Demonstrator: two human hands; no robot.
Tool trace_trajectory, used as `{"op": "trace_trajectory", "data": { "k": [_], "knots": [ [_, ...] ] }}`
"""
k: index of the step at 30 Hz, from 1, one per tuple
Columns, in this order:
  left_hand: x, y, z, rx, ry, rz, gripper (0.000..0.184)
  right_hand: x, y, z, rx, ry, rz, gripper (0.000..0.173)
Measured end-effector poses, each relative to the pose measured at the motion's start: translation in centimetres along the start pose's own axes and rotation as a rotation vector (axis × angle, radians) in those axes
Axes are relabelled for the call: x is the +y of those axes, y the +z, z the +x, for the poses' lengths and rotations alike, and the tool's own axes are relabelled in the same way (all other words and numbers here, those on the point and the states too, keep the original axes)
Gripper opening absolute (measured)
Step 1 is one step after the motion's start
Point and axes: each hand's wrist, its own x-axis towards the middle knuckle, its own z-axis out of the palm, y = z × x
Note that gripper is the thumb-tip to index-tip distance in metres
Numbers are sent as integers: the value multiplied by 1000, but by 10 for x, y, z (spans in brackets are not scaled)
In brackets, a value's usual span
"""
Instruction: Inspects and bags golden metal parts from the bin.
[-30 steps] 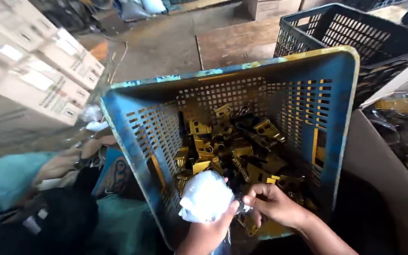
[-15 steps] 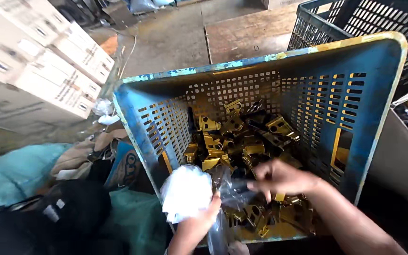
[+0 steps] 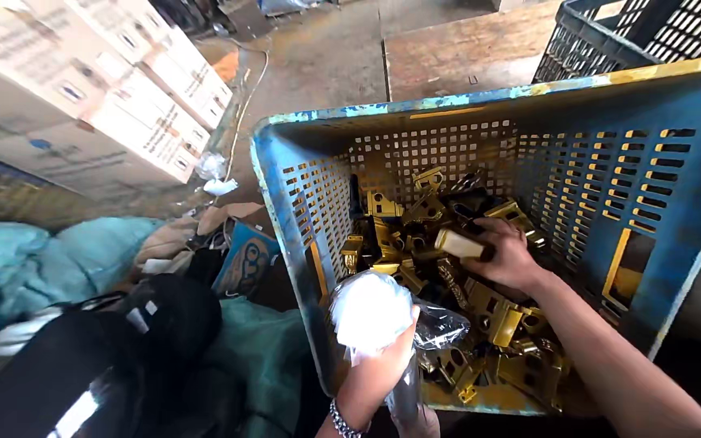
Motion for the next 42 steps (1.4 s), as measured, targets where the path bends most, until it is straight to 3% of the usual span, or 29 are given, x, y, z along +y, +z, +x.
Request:
{"op": "trace_trajectory", "data": {
  "k": [2,4,5,7,9,11,13,14,16,18,22,24,25,28,31,32,34,36,37,38,40,42],
  "knots": [
    [-2,2,1,51,-5,-9,36,-19,-16,-29,229,81,593,55],
    [-1,4,3,72,-27,-29,37,-25,-38,-52,361,-51,1057,51],
    [1,5,4,74,-42,-43,37,-25,-48,-61,381,-159,1124,52],
    [5,8,3,63,-61,-86,35,-29,-63,-82,324,-291,992,55],
    [8,11,1,29,-81,-115,35,-36,-60,-104,7,-298,911,55],
    [11,19,-2,-17,-117,-153,35,-49,-33,-116,-300,-151,1013,37],
    [16,26,-6,-68,-153,-196,31,-65,0,-117,-215,9,995,28],
    [19,27,-5,-85,-151,-201,28,-69,16,-115,-62,-34,855,27],
    [24,23,-2,-115,-101,-160,24,-66,46,-113,175,-288,411,31],
    [25,16,-3,-202,34,10,22,-66,61,-116,83,-395,199,38],
    [17,15,-12,-381,275,371,32,-75,39,-102,-235,-2,541,76],
    [6,16,-11,-306,205,370,39,-76,27,-99,-400,154,767,85],
    [1,16,-9,-227,122,303,43,-74,23,-101,-437,187,855,79],
    [10,16,-8,-198,50,215,47,-67,27,-110,-260,216,1002,57],
    [32,14,-22,-551,254,164,34,-64,35,-114,40,236,1035,40],
    [32,12,-22,-623,272,114,36,-59,29,-116,99,196,1113,34],
    [31,2,-23,-594,162,125,37,-32,8,-124,170,-62,1462,22],
    [20,-6,-20,-430,-31,18,32,-19,-18,-118,88,-428,1836,42],
    [22,-10,-18,-357,-138,-49,31,-21,-23,-113,14,-442,1798,48],
    [28,-12,-17,-300,-227,-83,29,-24,-15,-114,-43,-345,1579,48],
    [38,-12,-14,-218,-314,-82,28,-33,25,-133,-256,-226,873,32],
    [37,-11,-12,-179,-274,-34,32,-31,75,-155,-464,-424,190,35]
  ]
}}
